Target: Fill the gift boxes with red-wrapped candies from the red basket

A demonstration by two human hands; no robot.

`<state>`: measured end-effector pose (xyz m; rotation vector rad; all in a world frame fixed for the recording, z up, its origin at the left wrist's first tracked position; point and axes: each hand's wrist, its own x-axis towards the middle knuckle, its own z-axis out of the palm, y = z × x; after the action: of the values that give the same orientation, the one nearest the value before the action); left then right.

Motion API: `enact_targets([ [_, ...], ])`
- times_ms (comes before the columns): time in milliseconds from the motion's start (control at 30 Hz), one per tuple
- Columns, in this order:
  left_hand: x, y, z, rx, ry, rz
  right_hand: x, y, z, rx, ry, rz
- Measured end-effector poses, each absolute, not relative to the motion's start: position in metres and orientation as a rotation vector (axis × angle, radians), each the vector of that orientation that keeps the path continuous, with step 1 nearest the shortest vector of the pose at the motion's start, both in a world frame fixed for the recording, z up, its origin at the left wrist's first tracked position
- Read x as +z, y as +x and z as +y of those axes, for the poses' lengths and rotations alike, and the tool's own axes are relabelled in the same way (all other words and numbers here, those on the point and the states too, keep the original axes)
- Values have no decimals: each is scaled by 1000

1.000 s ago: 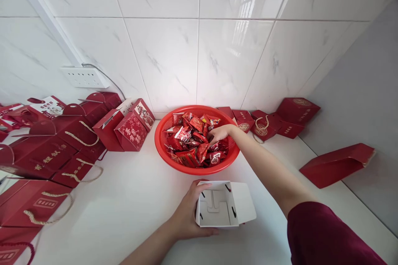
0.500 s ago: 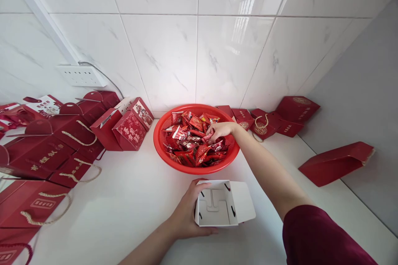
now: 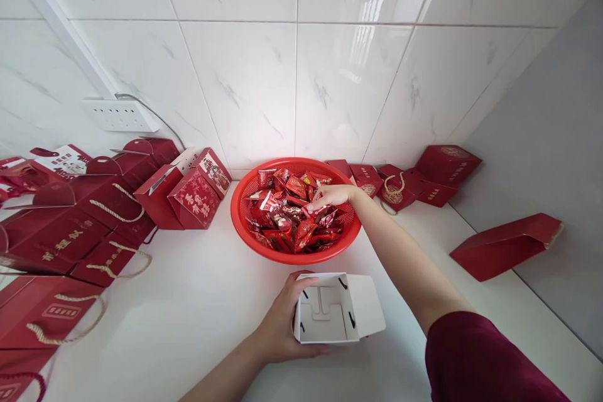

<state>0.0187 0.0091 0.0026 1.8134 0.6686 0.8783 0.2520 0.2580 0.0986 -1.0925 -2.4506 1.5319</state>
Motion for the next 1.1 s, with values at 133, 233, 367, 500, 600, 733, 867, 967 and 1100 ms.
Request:
enact_targets([
  [133, 2, 19, 9, 873, 1817, 683, 98, 252, 259, 1565, -1045, -2468],
  [233, 2, 19, 9, 873, 1826, 684, 97, 252, 260, 1574, -1042, -2476],
  [367, 2, 19, 10, 878, 1833, 671, 96, 253, 262, 1585, -1036, -2479],
  [500, 3, 19, 10, 868, 1827, 678, 95, 254, 262, 1629, -1021, -2462],
  [600, 4, 19, 10, 864, 1829, 678, 95, 254, 261, 1684, -1016, -2435],
  [733, 4, 19, 10, 872, 1842, 667, 94, 254, 260, 1755, -1032, -2393],
  [867, 5, 19, 9, 869, 1831, 675, 94, 253, 259, 1789, -1041, -2367],
  [967, 5, 19, 9, 863, 1825, 678, 94, 253, 259, 1801, -1051, -2359],
  [1100, 4, 19, 9, 869, 1826, 682, 94, 253, 259, 1789, -1078, -2351],
])
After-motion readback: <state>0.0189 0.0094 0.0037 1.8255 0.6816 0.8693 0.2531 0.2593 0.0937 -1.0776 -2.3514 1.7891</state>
